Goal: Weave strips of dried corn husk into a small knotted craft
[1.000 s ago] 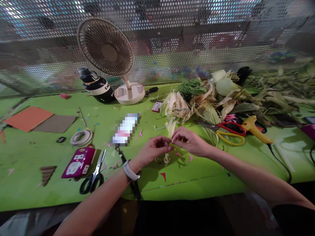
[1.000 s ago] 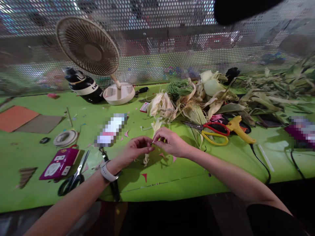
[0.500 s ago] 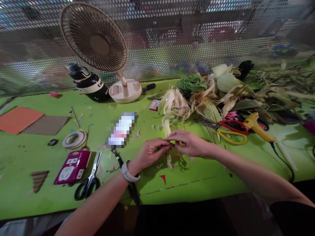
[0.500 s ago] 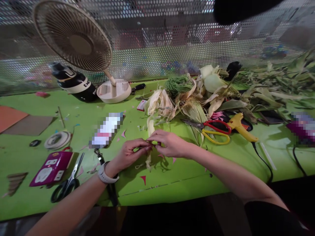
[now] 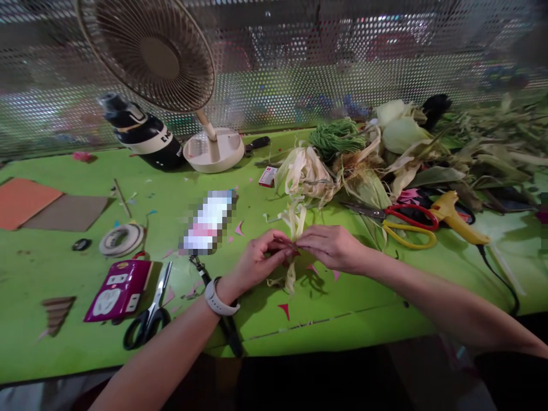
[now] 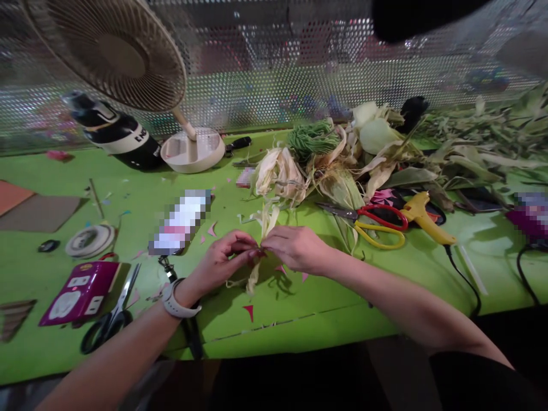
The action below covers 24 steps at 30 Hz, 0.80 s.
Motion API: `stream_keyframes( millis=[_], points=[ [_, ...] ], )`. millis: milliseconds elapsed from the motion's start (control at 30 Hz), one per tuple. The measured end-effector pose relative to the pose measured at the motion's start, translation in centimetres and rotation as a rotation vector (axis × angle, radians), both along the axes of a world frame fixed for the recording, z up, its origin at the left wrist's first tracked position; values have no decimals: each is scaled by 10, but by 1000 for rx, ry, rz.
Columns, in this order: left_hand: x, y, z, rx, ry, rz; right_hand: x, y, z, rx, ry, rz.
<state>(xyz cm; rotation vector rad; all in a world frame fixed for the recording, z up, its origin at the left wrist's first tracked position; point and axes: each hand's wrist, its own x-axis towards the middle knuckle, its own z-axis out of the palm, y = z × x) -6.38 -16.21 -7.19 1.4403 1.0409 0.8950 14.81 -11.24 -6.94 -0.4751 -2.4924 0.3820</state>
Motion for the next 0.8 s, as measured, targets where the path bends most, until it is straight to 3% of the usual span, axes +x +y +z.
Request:
stream_keyframes(
  millis=[167, 400, 467, 567, 667, 800],
  points=[
    [-1, 6, 0, -301, -185, 82, 1, -5, 6, 172, -28, -74],
    [-3, 6, -1, -424, -292, 86, 2, -8, 8, 313, -35, 2],
    [-2, 4, 0, -410, -279, 76, 3, -7, 5, 256, 9, 32],
    [1, 2, 1, -340, -264, 53, 2, -7, 2, 1, 77, 23],
    [3, -1, 2, -239, -235, 44, -2, -9, 1, -221, -37, -10],
    [6, -2, 0, -190, -192, 78, -6, -13, -1, -271, -130, -36]
  ],
)
